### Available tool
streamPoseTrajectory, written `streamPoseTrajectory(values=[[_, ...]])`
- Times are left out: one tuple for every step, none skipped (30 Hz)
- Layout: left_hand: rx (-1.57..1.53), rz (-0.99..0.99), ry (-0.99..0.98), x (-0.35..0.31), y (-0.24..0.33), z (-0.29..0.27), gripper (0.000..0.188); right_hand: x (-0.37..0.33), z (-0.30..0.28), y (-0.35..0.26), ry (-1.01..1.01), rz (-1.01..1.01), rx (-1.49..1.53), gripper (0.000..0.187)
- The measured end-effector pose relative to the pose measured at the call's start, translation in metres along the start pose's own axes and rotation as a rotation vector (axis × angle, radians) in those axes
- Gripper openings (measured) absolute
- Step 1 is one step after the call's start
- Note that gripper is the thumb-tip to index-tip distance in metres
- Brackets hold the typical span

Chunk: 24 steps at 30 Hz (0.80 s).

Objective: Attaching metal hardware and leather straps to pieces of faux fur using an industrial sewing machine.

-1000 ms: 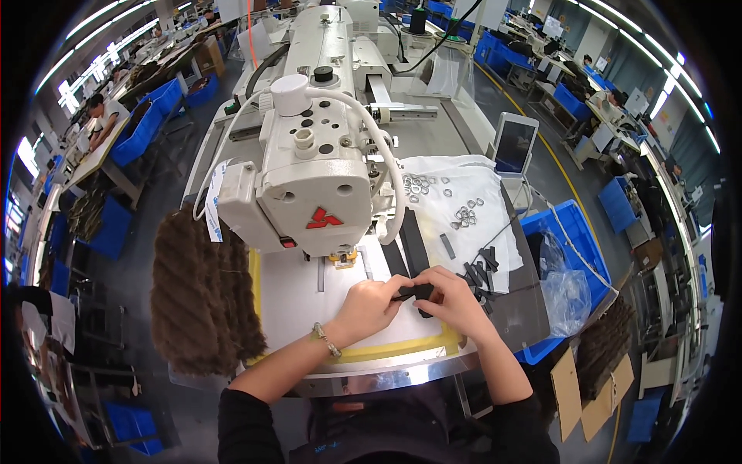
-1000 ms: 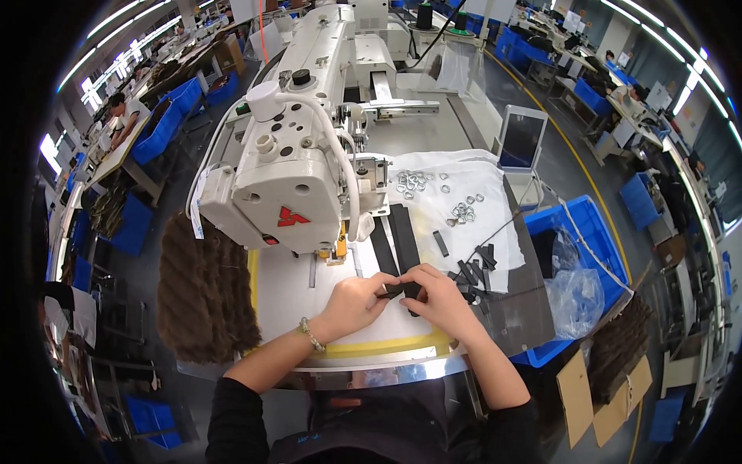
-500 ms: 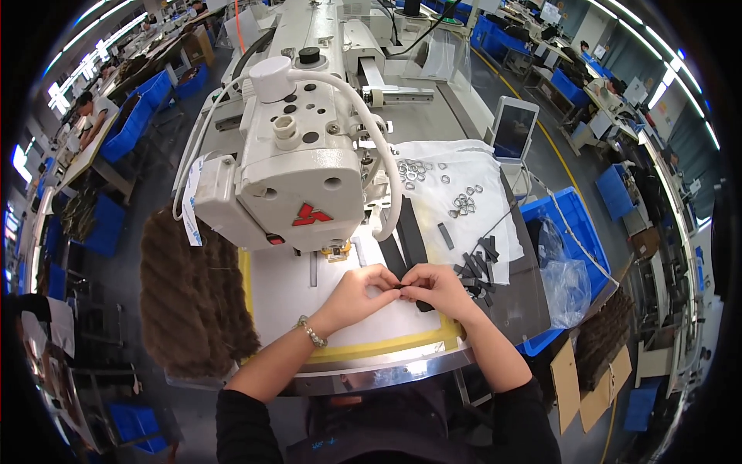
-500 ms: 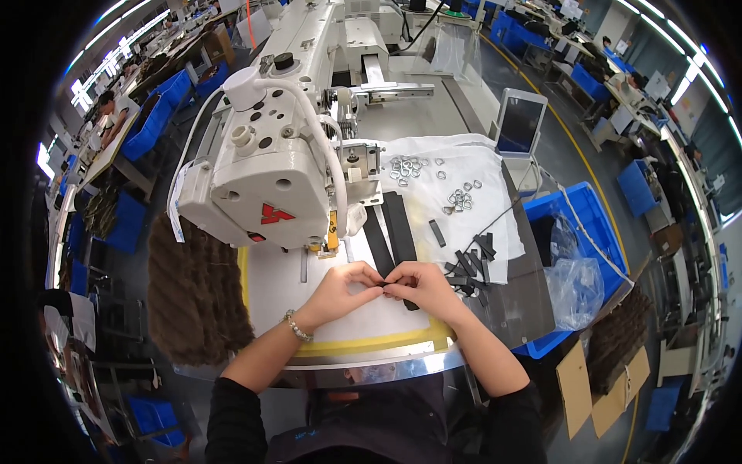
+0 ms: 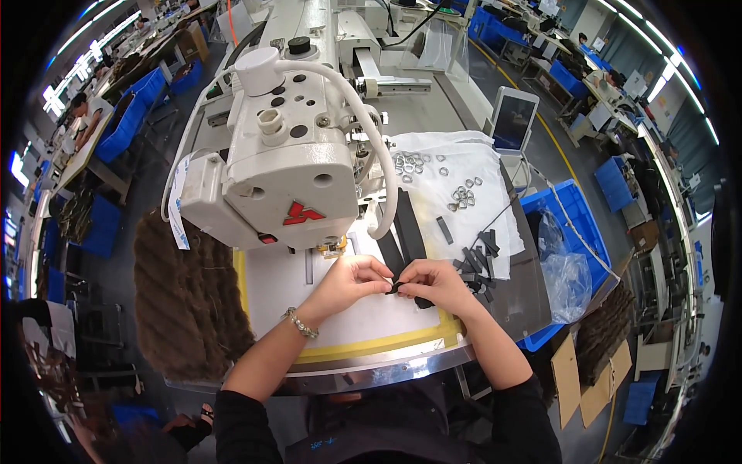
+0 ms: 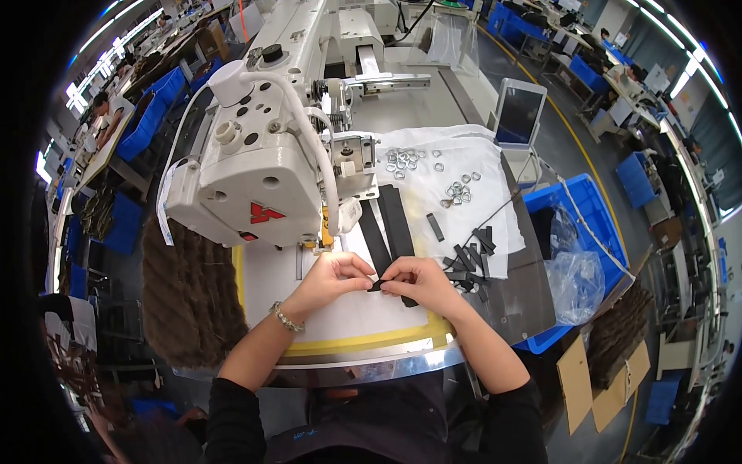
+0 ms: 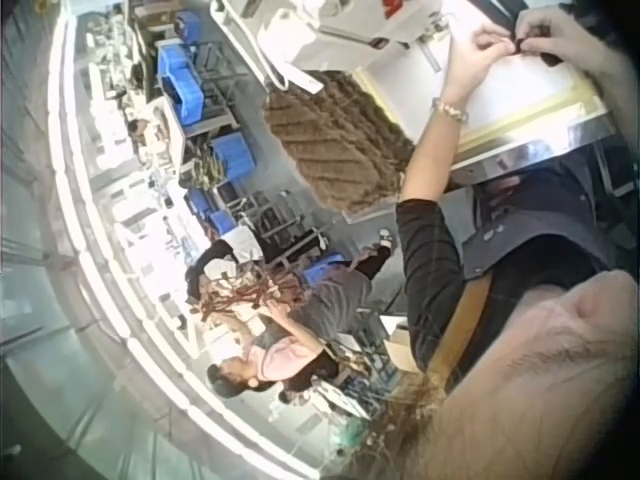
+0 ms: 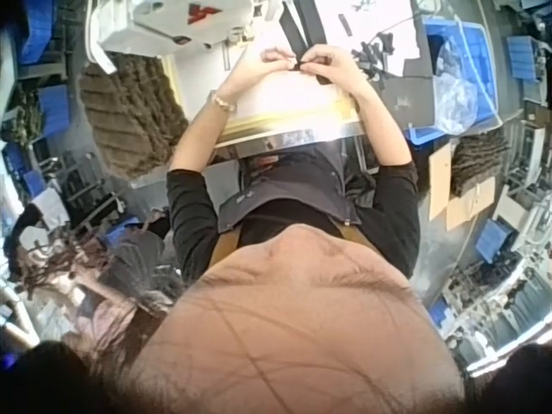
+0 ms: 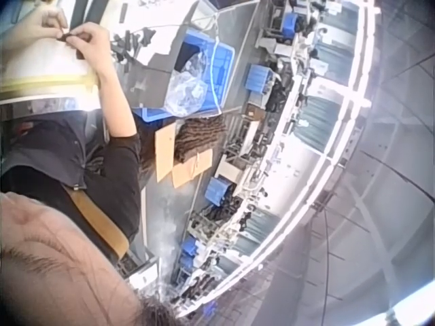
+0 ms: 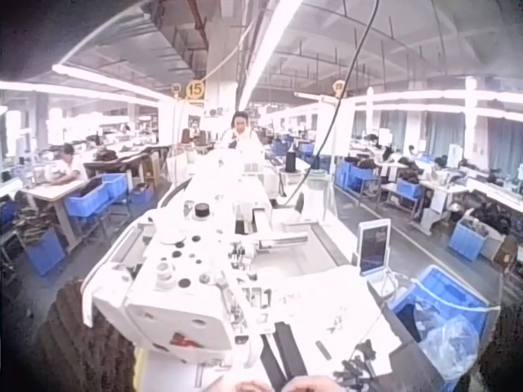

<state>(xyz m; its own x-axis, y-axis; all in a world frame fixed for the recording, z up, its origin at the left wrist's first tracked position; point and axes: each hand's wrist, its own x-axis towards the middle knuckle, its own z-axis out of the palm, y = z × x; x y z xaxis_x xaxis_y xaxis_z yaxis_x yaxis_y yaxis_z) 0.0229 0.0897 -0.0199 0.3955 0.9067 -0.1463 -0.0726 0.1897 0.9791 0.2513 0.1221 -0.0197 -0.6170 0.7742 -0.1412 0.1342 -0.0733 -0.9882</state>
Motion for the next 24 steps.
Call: streamPoseTrajectory(values=[[-0.001, -0.001, 0.000, 0.0000, 0.0005, 0.0000, 0.019, -0.0003, -0.0001, -0.0008, 0.001, 0.005, 0.005, 0.010], [-0.003, 0.003, -0.002, -0.0005, 0.0017, 0.0001, 0.019, -0.0003, 0.0001, -0.0014, 0.000, 0.010, 0.010, 0.010], [-0.005, 0.007, -0.004, -0.0009, 0.0027, 0.0001, 0.019, -0.0002, 0.0001, -0.0011, -0.001, 0.010, 0.011, 0.010], [-0.005, 0.006, -0.002, -0.0012, 0.0034, -0.0001, 0.019, 0.0000, 0.0001, -0.0006, -0.005, -0.003, 0.009, 0.010], [-0.015, 0.000, -0.006, -0.0011, 0.0037, -0.0003, 0.020, 0.0001, -0.0001, -0.0001, -0.008, -0.016, 0.006, 0.010], [-0.024, -0.006, -0.011, -0.0011, 0.0037, -0.0005, 0.020, -0.0001, -0.0001, -0.0002, -0.008, -0.015, 0.006, 0.010], [-0.024, -0.006, -0.010, -0.0010, 0.0035, -0.0005, 0.020, -0.0003, 0.0000, -0.0007, -0.008, -0.021, 0.007, 0.010], [-0.017, 0.002, -0.016, -0.0009, 0.0034, -0.0005, 0.020, -0.0004, -0.0001, -0.0011, -0.007, -0.026, 0.009, 0.010], [-0.011, 0.009, -0.023, -0.0007, 0.0032, -0.0006, 0.020, -0.0006, -0.0009, -0.0012, -0.008, -0.026, 0.008, 0.010], [-0.011, 0.010, -0.022, -0.0005, 0.0030, -0.0008, 0.020, -0.0010, -0.0021, -0.0013, -0.020, -0.007, 0.001, 0.010], [-0.016, 0.006, -0.025, -0.0003, 0.0027, -0.0013, 0.020, -0.0009, -0.0027, -0.0013, -0.034, 0.012, -0.006, 0.010], [-0.021, 0.002, -0.028, -0.0003, 0.0024, -0.0016, 0.021, -0.0009, -0.0027, -0.0021, -0.035, 0.011, -0.005, 0.010], [-0.020, 0.002, -0.027, -0.0004, 0.0021, -0.0018, 0.021, -0.0011, -0.0024, -0.0036, -0.036, 0.008, -0.024, 0.011], [-0.019, 0.007, -0.031, -0.0003, 0.0024, -0.0017, 0.021, -0.0015, -0.0025, -0.0048, -0.035, 0.006, -0.042, 0.011], [-0.018, 0.011, -0.036, -0.0001, 0.0025, -0.0016, 0.021, -0.0015, -0.0027, -0.0037, -0.035, 0.005, -0.043, 0.011], [-0.017, 0.012, -0.036, 0.0000, 0.0024, -0.0016, 0.021, -0.0014, -0.0028, -0.0011, -0.029, 0.003, -0.034, 0.011], [-0.025, 0.011, -0.038, 0.0000, 0.0017, -0.0017, 0.021, -0.0010, -0.0026, 0.0001, -0.025, 0.001, -0.025, 0.011], [-0.032, 0.009, -0.039, -0.0001, 0.0013, -0.0017, 0.022, -0.0011, -0.0024, -0.0009, -0.026, 0.000, -0.024, 0.011], [-0.032, 0.009, -0.038, -0.0003, 0.0010, -0.0018, 0.022, -0.0013, -0.0019, -0.0034, -0.025, 0.001, -0.022, 0.010], [-0.015, 0.016, -0.039, -0.0003, 0.0008, -0.0017, 0.024, -0.0015, -0.0017, -0.0047, -0.024, 0.002, -0.020, 0.010], [0.001, 0.024, -0.040, -0.0004, 0.0008, -0.0016, 0.025, -0.0016, -0.0017, -0.0048, -0.024, 0.002, -0.020, 0.010], [0.002, 0.024, -0.040, -0.0005, 0.0009, -0.0011, 0.025, -0.0018, -0.0019, -0.0049, -0.023, -0.002, -0.040, 0.011], [-0.001, 0.024, -0.041, -0.0001, 0.0010, -0.0002, 0.027, -0.0025, -0.0026, -0.0049, -0.022, -0.006, -0.060, 0.012], [-0.004, 0.025, -0.042, 0.0002, 0.0012, 0.0009, 0.029, -0.0033, -0.0041, -0.0046, -0.020, -0.006, -0.060, 0.012]])
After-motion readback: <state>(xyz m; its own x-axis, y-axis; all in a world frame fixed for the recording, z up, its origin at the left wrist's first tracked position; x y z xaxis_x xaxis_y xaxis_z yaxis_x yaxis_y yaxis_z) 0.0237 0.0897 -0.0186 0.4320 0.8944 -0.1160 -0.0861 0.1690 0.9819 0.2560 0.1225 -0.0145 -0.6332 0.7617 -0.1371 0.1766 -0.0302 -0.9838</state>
